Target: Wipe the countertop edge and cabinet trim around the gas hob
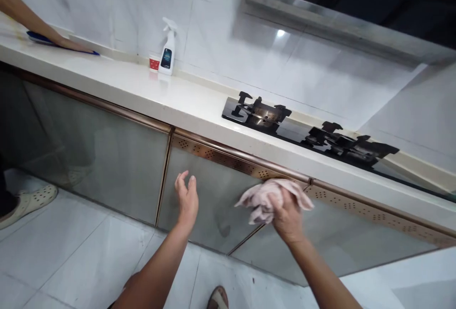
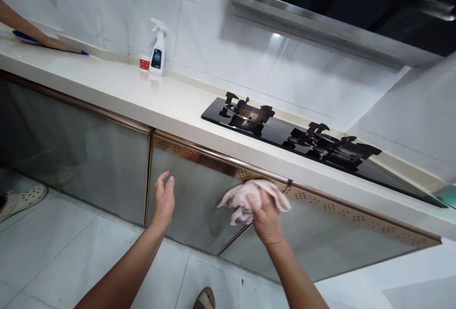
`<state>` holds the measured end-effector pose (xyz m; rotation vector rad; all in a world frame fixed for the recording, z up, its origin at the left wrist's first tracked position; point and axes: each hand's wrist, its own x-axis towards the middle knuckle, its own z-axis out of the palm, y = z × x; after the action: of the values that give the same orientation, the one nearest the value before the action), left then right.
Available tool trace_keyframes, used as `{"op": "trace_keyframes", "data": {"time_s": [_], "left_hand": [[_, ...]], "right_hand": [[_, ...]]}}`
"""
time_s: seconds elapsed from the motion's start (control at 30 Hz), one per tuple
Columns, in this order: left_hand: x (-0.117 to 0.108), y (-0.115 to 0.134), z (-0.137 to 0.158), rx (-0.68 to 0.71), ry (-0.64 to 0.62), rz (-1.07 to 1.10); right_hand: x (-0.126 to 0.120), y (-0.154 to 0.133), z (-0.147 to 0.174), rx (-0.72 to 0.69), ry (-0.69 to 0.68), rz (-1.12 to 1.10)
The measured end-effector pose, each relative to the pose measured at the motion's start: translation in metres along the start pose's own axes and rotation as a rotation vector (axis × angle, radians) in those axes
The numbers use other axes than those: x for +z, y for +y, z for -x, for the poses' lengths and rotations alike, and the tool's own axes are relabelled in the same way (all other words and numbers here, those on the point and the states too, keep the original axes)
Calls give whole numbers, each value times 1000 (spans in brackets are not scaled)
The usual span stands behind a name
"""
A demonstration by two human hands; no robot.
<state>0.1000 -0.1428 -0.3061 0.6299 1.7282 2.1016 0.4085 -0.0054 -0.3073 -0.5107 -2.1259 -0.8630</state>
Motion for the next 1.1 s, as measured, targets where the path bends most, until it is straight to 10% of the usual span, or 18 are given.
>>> {"op": "trace_keyframes", "data": {"time_s": [0.17, 0.47, 0.73, 0.9, 1.1], "left_hand": [[-4, -12, 17, 5, 77, 65], [-36, -7, 3, -180, 253, 201], [-45, -13, -8, -455, 226, 382], [-31, -21, 3, -449, 52, 292], [-16, -22, 17, -305, -45, 140]], "right_hand": [[-4, 6, -31, 11, 58, -111], [97, -142, -168, -195, 132, -269], [167, -241, -100, -390, -251, -423], [152, -209, -19, -499, -356, -441], [70, -83, 55, -339, -465, -170]]}}
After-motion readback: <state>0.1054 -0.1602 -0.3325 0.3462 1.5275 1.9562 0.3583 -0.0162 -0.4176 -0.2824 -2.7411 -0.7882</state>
